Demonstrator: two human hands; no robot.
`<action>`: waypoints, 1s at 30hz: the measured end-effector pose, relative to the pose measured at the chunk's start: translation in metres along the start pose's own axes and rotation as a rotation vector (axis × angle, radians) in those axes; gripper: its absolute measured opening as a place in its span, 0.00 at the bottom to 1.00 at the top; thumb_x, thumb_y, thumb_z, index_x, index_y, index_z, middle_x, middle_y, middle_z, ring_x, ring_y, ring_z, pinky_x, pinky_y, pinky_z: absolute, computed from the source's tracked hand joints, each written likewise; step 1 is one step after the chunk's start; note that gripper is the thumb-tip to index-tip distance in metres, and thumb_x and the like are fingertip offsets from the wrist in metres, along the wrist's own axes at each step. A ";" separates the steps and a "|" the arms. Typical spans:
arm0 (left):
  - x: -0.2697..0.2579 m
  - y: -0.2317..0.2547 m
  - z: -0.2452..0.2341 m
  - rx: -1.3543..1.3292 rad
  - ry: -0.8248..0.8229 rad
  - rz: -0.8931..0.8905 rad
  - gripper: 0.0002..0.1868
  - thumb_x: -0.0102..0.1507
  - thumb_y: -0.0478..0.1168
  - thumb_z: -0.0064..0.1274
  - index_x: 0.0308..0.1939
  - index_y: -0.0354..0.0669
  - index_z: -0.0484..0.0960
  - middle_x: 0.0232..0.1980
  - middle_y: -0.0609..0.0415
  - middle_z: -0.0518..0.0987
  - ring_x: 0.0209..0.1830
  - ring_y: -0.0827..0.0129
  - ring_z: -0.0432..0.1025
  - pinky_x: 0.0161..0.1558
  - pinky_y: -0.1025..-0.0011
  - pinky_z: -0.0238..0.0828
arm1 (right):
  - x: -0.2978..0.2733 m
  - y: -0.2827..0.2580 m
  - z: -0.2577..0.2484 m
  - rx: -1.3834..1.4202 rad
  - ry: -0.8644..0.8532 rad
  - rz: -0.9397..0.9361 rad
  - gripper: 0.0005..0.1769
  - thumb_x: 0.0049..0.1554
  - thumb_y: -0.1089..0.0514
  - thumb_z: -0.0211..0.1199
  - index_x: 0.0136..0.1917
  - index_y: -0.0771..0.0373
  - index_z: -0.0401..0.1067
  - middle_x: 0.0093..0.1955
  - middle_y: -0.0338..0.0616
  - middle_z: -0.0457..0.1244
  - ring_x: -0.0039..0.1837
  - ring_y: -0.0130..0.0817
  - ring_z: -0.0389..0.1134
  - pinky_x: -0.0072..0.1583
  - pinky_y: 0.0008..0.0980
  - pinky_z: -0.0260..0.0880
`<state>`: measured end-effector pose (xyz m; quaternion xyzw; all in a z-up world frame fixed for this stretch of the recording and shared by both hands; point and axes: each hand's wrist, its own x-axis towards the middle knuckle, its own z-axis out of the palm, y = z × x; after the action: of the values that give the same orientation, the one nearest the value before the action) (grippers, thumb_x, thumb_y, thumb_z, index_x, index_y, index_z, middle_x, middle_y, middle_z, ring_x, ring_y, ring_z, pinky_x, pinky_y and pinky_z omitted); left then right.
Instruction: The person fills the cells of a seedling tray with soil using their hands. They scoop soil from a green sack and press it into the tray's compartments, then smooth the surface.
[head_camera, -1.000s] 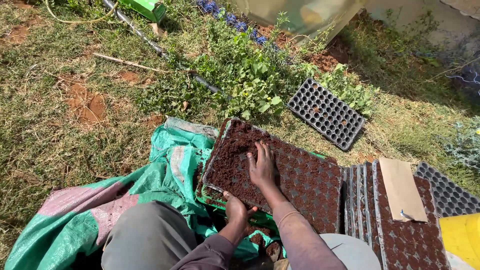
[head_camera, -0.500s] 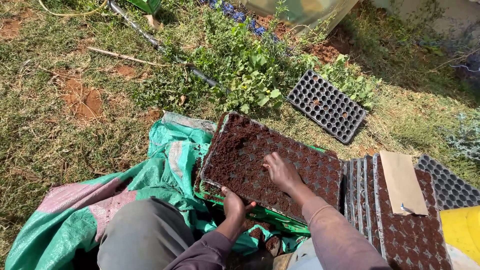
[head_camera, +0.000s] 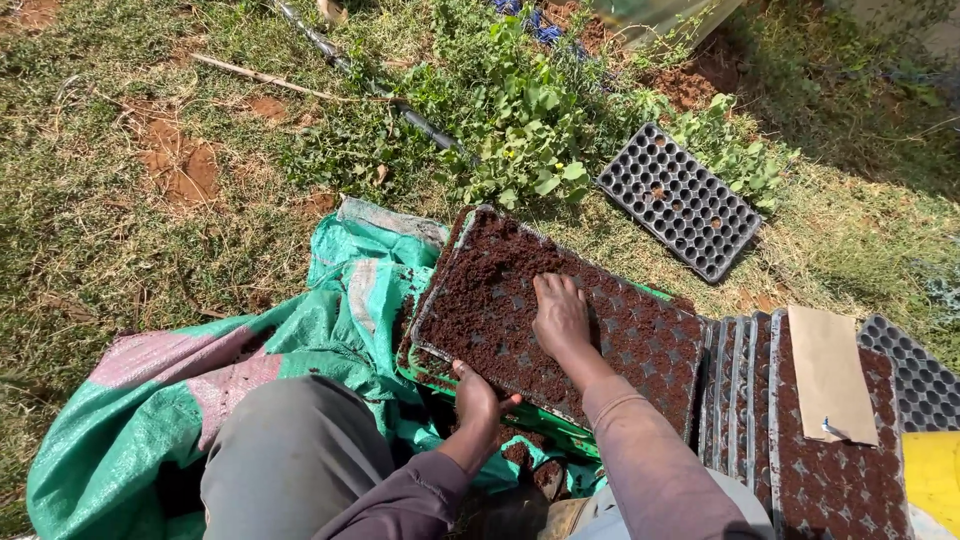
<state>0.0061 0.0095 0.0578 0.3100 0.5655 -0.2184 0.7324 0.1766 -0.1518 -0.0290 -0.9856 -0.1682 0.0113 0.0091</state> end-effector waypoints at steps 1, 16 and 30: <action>0.002 -0.008 -0.002 -0.007 0.000 -0.005 0.47 0.80 0.76 0.21 0.89 0.50 0.65 0.61 0.42 0.90 0.28 0.56 0.85 0.90 0.41 0.50 | 0.003 0.008 -0.024 -0.004 -0.005 -0.006 0.42 0.62 0.73 0.60 0.87 0.61 0.65 0.86 0.52 0.61 0.87 0.61 0.57 0.85 0.66 0.57; 0.016 -0.021 -0.008 -0.039 -0.138 0.133 0.52 0.82 0.74 0.20 0.93 0.33 0.47 0.90 0.23 0.55 0.61 0.40 0.88 0.82 0.41 0.66 | 0.002 -0.006 -0.055 0.044 -0.141 0.071 0.33 0.62 0.78 0.59 0.78 0.67 0.78 0.73 0.57 0.66 0.74 0.58 0.70 0.64 0.56 0.82; 0.013 -0.020 -0.006 -0.046 -0.108 0.151 0.52 0.82 0.74 0.21 0.94 0.33 0.46 0.90 0.23 0.56 0.55 0.40 0.90 0.76 0.45 0.76 | -0.017 -0.024 -0.031 0.368 0.211 0.451 0.38 0.81 0.32 0.42 0.90 0.61 0.59 0.90 0.68 0.55 0.95 0.63 0.47 0.90 0.65 0.41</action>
<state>-0.0082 -0.0004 0.0403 0.3224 0.5051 -0.1660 0.7832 0.1535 -0.1350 0.0033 -0.9757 0.0616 -0.0590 0.2020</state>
